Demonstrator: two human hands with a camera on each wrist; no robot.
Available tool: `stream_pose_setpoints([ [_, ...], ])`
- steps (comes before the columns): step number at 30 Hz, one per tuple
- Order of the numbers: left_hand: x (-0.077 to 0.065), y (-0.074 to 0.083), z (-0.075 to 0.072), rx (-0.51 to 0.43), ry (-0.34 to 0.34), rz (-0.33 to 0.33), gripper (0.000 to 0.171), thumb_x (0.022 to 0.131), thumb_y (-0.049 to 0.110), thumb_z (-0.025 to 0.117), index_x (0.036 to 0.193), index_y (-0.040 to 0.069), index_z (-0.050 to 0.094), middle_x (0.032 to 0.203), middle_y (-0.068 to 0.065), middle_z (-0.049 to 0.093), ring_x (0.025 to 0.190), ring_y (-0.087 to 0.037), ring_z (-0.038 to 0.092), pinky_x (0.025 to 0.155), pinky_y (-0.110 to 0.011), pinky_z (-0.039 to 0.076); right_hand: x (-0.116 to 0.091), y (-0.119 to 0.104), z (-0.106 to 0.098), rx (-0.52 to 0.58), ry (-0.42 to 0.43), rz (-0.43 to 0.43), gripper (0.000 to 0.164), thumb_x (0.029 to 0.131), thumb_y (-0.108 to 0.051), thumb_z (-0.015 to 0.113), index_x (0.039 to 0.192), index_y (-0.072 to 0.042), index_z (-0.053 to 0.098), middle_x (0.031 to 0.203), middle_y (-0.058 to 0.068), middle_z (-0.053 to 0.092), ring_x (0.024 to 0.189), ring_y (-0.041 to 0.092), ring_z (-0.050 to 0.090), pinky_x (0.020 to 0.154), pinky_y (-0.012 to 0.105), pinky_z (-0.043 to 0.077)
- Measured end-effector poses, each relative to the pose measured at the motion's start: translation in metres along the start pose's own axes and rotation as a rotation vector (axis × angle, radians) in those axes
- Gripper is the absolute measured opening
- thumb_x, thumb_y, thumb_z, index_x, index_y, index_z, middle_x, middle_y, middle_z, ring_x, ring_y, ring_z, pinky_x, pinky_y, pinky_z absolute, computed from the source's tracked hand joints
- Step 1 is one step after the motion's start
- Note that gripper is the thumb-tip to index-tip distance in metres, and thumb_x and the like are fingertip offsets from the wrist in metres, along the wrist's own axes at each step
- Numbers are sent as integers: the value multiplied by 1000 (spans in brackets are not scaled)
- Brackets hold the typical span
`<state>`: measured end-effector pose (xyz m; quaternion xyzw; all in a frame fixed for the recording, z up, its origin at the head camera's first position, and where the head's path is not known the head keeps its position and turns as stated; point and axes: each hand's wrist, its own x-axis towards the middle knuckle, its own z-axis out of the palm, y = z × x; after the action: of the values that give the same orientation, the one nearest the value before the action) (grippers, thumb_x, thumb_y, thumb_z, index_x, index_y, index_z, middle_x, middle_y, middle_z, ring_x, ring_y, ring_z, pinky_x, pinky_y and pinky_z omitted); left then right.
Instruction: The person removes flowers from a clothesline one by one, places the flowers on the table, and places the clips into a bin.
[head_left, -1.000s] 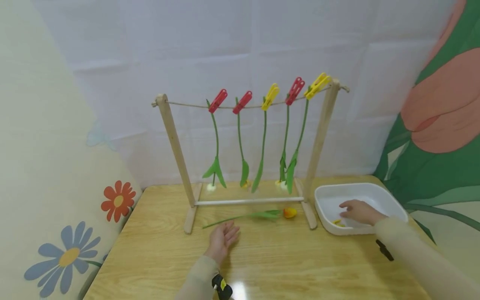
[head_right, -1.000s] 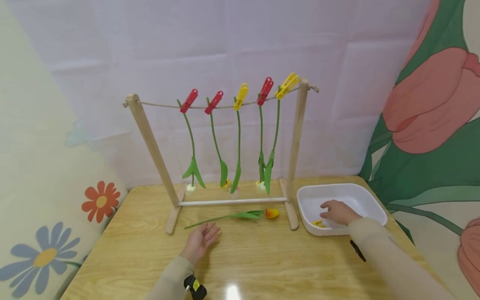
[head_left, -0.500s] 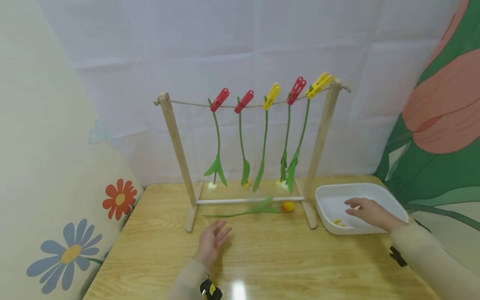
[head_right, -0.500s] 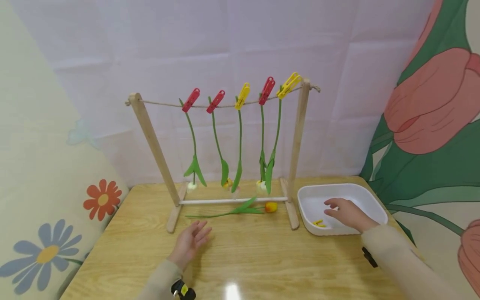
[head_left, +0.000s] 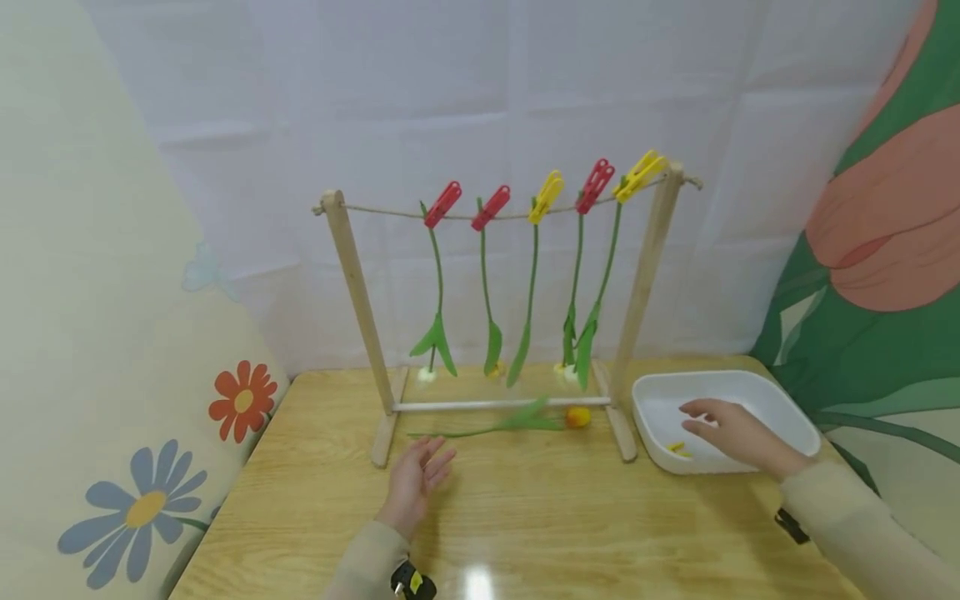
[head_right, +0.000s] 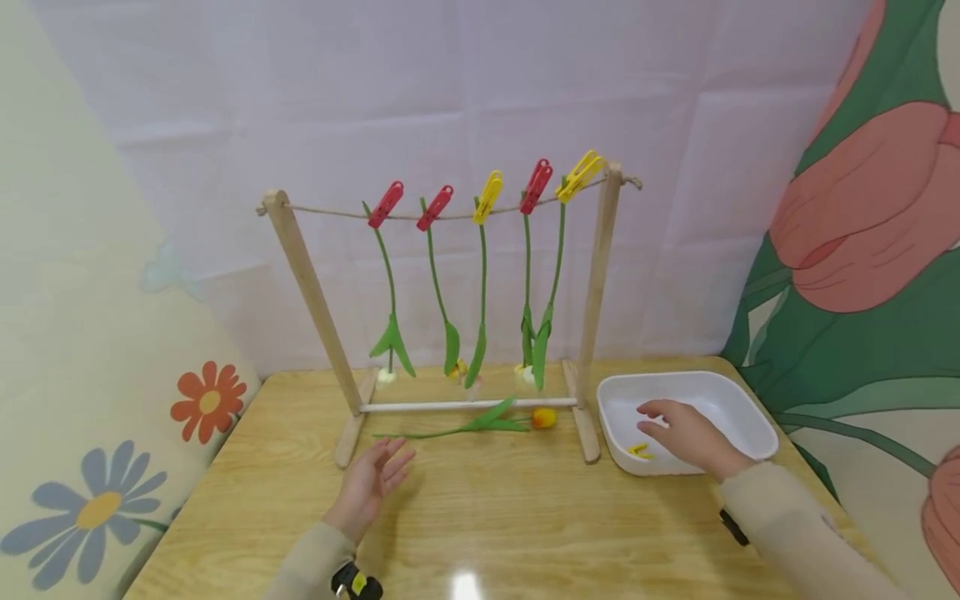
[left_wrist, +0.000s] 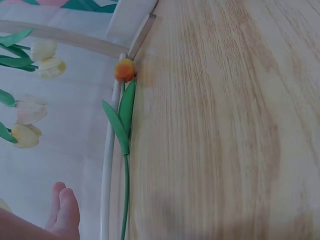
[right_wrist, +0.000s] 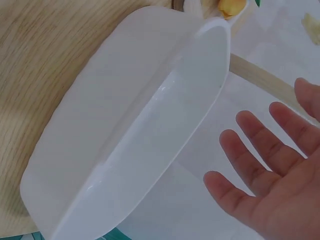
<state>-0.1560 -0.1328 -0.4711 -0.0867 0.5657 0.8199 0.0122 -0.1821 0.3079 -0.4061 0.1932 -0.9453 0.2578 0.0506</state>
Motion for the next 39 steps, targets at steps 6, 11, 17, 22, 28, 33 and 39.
stream_pose_setpoints([
  [6,-4,11,6,2,51,18,50,105,10,31,146,-13,15,149,-33,28,118,-29,58,103,-39,46,1,-9,1,-12,30,-2,25,91,-3,64,109,15,63,108,30,64,97,48,59,83,60,49],
  [11,-5,22,9,-34,77,54,49,105,8,33,146,-13,18,147,-34,29,123,-30,54,104,-37,44,1,-20,4,-8,102,-47,23,90,-2,65,108,13,64,107,28,65,98,46,59,84,59,49],
  [17,-3,31,13,-39,101,97,44,104,8,38,140,-14,25,132,-26,51,105,-18,64,93,-30,52,-3,-34,7,-18,214,-111,19,88,2,66,106,10,66,104,25,66,99,45,60,82,58,49],
  [22,-4,41,16,-18,137,160,33,103,7,41,131,-10,35,107,-4,62,92,-10,65,87,-27,55,-2,-42,6,-30,294,-168,19,88,2,66,106,8,67,104,23,67,98,43,60,81,53,48],
  [28,-5,54,19,34,150,222,32,103,7,41,130,-11,39,110,-8,62,92,-9,65,86,-25,54,1,-52,2,-50,360,-226,22,89,2,65,110,10,64,106,25,66,99,44,60,80,52,46],
  [33,-5,64,21,51,145,274,30,103,5,39,127,-12,42,102,0,64,90,-7,65,81,-21,55,2,-62,-2,-37,348,-230,23,91,1,63,112,11,63,108,27,64,101,46,58,81,57,46],
  [39,-8,73,23,122,120,343,31,105,7,36,129,-10,43,116,-11,62,102,-14,63,86,-23,53,4,-74,-9,-27,332,-233,23,92,2,62,114,9,63,109,26,64,101,46,57,81,59,48],
])
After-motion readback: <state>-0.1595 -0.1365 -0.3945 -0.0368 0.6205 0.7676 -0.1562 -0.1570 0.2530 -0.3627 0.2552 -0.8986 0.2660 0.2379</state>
